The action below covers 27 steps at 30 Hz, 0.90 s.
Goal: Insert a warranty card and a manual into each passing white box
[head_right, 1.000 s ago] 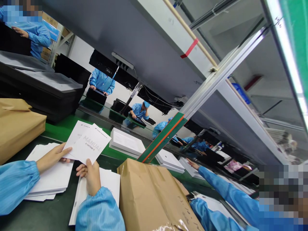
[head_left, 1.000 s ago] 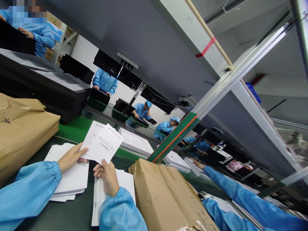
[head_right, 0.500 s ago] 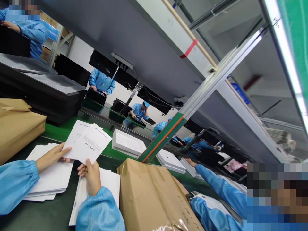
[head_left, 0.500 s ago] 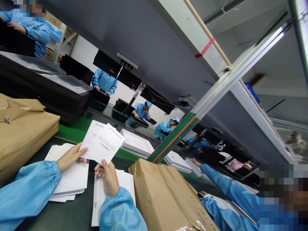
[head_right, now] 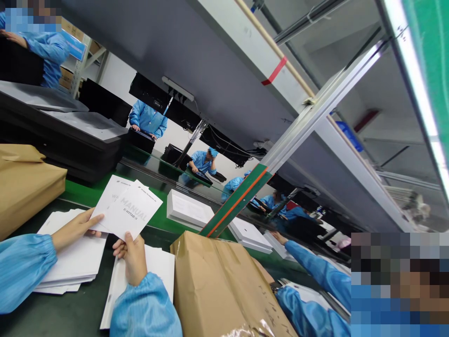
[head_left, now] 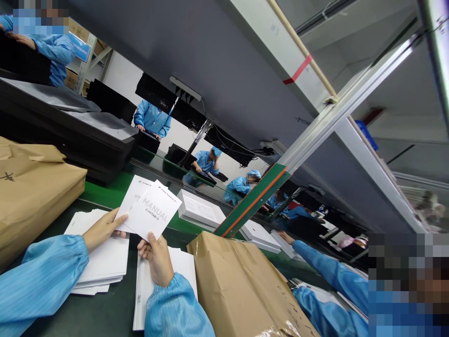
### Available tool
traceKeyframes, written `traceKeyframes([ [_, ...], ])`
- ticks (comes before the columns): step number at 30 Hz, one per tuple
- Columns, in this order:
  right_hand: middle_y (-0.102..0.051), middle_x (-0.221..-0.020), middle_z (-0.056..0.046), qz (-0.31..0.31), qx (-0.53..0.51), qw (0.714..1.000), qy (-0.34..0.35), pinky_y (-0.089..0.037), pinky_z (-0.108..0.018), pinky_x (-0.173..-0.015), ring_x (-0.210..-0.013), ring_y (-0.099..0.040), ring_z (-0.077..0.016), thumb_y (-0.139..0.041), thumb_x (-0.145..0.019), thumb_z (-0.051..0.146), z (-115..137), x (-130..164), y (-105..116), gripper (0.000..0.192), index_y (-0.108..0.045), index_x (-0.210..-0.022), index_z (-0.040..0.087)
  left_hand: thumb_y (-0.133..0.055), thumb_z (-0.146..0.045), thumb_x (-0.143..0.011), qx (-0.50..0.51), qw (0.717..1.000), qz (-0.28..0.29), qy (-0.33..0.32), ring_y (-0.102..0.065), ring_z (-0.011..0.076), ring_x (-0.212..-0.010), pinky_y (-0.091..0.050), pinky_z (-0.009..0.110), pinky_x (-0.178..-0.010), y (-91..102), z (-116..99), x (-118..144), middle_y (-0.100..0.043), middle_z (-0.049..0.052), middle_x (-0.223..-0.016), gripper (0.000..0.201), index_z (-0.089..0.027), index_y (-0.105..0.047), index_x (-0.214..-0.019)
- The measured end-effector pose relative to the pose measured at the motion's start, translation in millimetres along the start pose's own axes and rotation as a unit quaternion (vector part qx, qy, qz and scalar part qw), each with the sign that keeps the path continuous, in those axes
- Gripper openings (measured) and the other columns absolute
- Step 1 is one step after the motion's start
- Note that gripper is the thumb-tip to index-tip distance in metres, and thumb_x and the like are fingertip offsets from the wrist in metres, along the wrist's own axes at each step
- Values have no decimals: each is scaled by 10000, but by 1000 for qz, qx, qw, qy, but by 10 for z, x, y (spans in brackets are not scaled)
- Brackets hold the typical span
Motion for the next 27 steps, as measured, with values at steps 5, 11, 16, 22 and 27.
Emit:
traceKeyframes([
  [5,-553,-519,-8,2,0,1000,0,-270,-148,-354,-388,-462,-52,-495,-676,475,1,-1,2,364,-495,-742,116,-435,-463,-679,5,1000,4,6,-507,96,-513,-417,235,-514,-2,7,-5,-530,-1,-711,478,-164,-390,-1049],
  [11,-553,-519,-11,0,0,1000,0,-264,-153,-344,-386,-462,-57,-495,-660,500,-5,-15,7,394,-501,-740,114,-440,-449,-681,12,1000,6,8,-506,93,-508,-417,234,-513,4,30,-7,-519,-6,-712,457,-168,-394,-1039],
  [16,-550,-514,-9,-1,1,1000,0,-260,-158,-342,-384,-460,-60,-497,-659,498,-9,-13,7,393,-506,-742,114,-454,-451,-668,14,1000,1,10,-514,98,-507,-425,241,-515,2,25,-7,-536,5,-732,471,-173,-400,-1044],
  [22,-551,-509,-11,-2,2,1000,1,-262,-163,-344,-382,-459,-64,-495,-659,499,-9,-16,3,393,-503,-746,116,-444,-496,-652,-2,1000,-2,6,-526,115,-506,-427,245,-502,5,14,-2,-552,3,-677,522,-161,-396,-1049],
  [27,-550,-516,-10,0,3,1000,4,-266,-157,-349,-387,-460,-59,-503,-666,476,6,-11,-1,371,-501,-746,115,-435,-486,-663,-12,1000,1,2,-518,124,-501,-415,244,-498,-2,-6,7,-510,-31,-548,510,-150,-398,-1045],
])
Point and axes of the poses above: each hand's wrist, its own x-axis away from the middle knuckle, its own y-axis out of the back of the hand, z = x × y, the point moved 2 cm from there along -x, towards the middle knuckle
